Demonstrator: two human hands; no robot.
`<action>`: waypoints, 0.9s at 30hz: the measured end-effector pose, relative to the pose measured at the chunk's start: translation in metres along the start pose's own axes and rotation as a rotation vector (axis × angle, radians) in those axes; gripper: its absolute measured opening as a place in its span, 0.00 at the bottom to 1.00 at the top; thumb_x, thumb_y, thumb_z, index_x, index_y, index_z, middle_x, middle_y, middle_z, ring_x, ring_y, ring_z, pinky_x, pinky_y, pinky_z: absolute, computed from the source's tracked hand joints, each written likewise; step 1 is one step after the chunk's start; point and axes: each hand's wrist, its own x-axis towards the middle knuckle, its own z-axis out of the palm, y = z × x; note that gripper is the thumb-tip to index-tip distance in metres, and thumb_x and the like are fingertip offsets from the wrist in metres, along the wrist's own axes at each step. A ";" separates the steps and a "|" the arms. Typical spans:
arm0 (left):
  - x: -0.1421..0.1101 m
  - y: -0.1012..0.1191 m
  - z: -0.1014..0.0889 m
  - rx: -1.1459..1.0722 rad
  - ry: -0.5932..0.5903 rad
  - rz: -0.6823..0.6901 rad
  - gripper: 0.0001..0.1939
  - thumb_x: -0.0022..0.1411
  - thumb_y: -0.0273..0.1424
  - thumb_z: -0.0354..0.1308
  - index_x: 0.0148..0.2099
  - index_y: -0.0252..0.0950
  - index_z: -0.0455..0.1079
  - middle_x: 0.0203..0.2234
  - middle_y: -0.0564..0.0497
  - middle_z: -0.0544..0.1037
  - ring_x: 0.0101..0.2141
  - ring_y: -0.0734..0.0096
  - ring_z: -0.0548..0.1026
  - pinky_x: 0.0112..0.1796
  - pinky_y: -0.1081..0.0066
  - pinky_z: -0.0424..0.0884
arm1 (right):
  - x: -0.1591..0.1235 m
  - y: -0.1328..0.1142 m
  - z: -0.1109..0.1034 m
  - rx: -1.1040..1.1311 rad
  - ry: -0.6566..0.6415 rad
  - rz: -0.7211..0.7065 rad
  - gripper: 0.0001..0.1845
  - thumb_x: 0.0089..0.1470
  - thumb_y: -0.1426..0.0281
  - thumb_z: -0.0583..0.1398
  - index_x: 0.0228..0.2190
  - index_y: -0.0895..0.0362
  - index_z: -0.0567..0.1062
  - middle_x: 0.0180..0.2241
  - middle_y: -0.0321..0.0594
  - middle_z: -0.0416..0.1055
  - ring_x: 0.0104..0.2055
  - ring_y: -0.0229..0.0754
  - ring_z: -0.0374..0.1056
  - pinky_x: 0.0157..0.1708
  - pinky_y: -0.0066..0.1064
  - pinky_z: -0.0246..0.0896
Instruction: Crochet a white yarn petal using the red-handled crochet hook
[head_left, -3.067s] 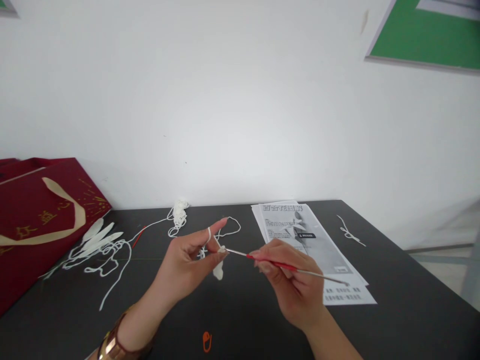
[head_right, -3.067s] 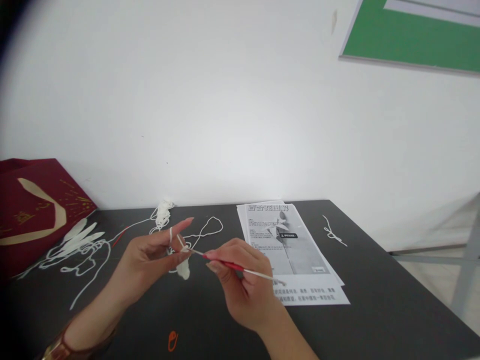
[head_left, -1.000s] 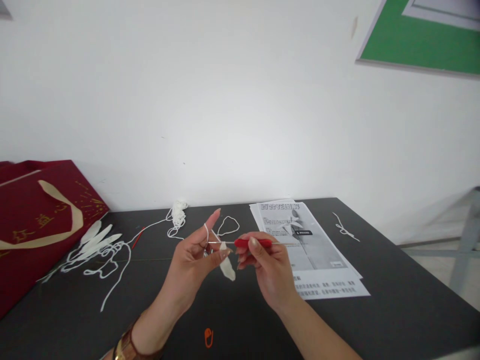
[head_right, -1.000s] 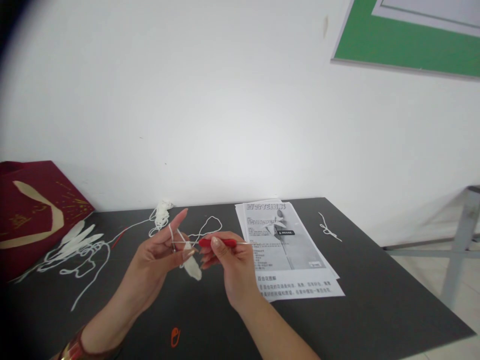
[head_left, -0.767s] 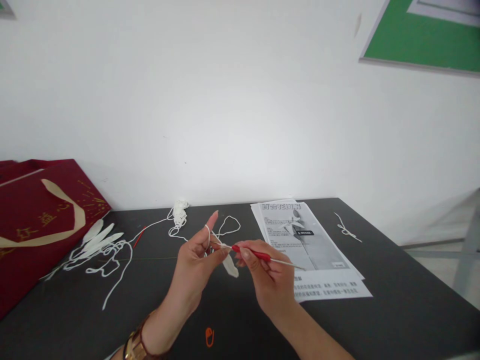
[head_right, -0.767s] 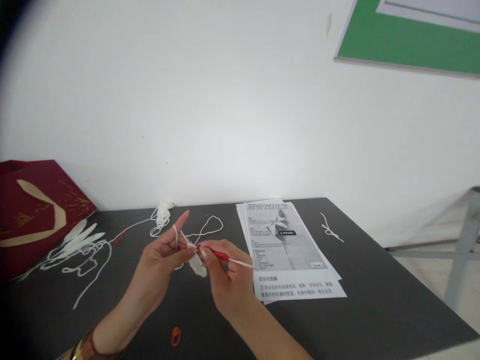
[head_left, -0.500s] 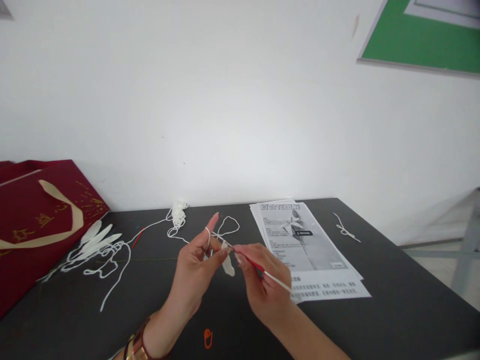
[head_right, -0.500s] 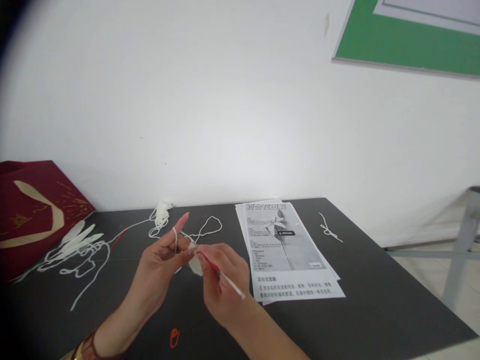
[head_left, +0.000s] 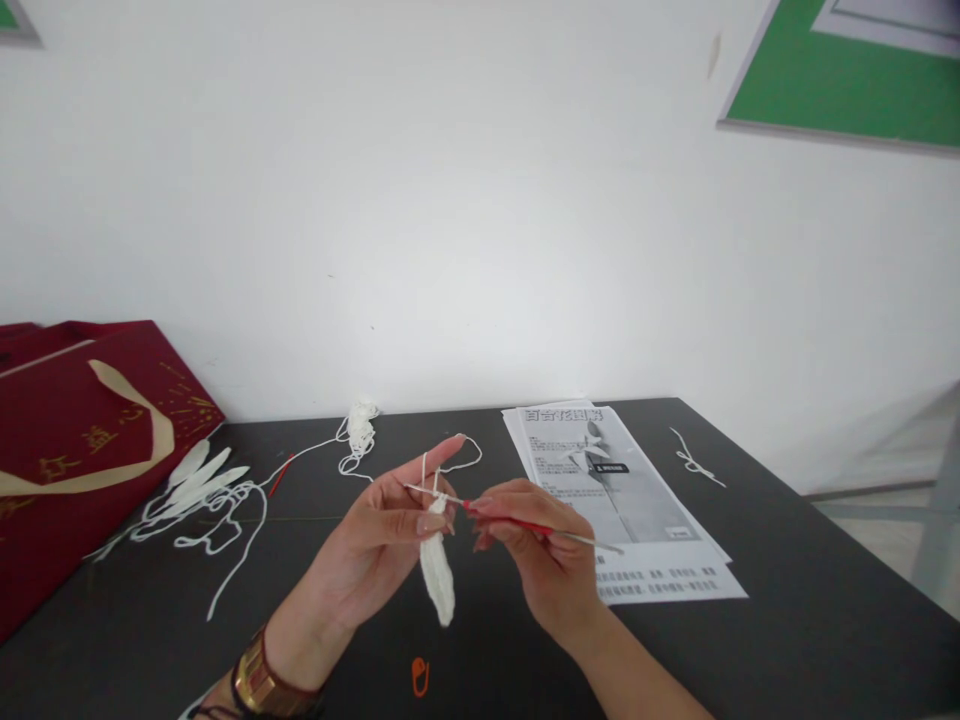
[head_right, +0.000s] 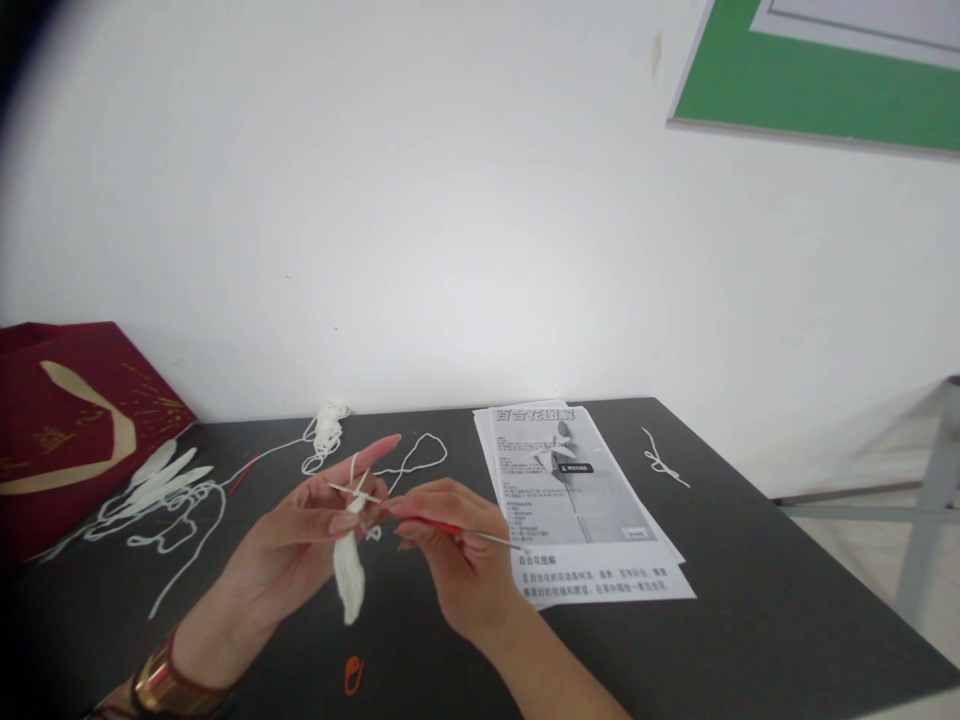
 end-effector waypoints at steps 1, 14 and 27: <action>-0.001 0.001 0.000 0.016 -0.003 0.007 0.33 0.45 0.20 0.68 0.56 0.33 0.72 0.25 0.52 0.76 0.27 0.74 0.70 0.33 0.74 0.65 | 0.000 0.000 0.001 0.058 0.022 0.036 0.11 0.57 0.74 0.61 0.38 0.48 0.81 0.34 0.39 0.77 0.27 0.38 0.72 0.25 0.30 0.72; -0.006 0.004 0.000 0.099 -0.024 0.059 0.34 0.44 0.21 0.68 0.56 0.35 0.72 0.23 0.54 0.70 0.25 0.75 0.66 0.30 0.75 0.61 | 0.004 -0.005 -0.005 0.294 0.076 0.164 0.06 0.56 0.68 0.64 0.34 0.53 0.82 0.28 0.40 0.74 0.25 0.38 0.70 0.19 0.27 0.69; -0.007 0.008 -0.002 0.063 -0.074 0.046 0.35 0.43 0.20 0.66 0.57 0.33 0.72 0.23 0.53 0.71 0.26 0.74 0.65 0.28 0.74 0.61 | 0.009 -0.008 -0.012 0.352 0.070 0.153 0.05 0.56 0.69 0.63 0.33 0.54 0.81 0.27 0.39 0.74 0.23 0.36 0.69 0.18 0.25 0.68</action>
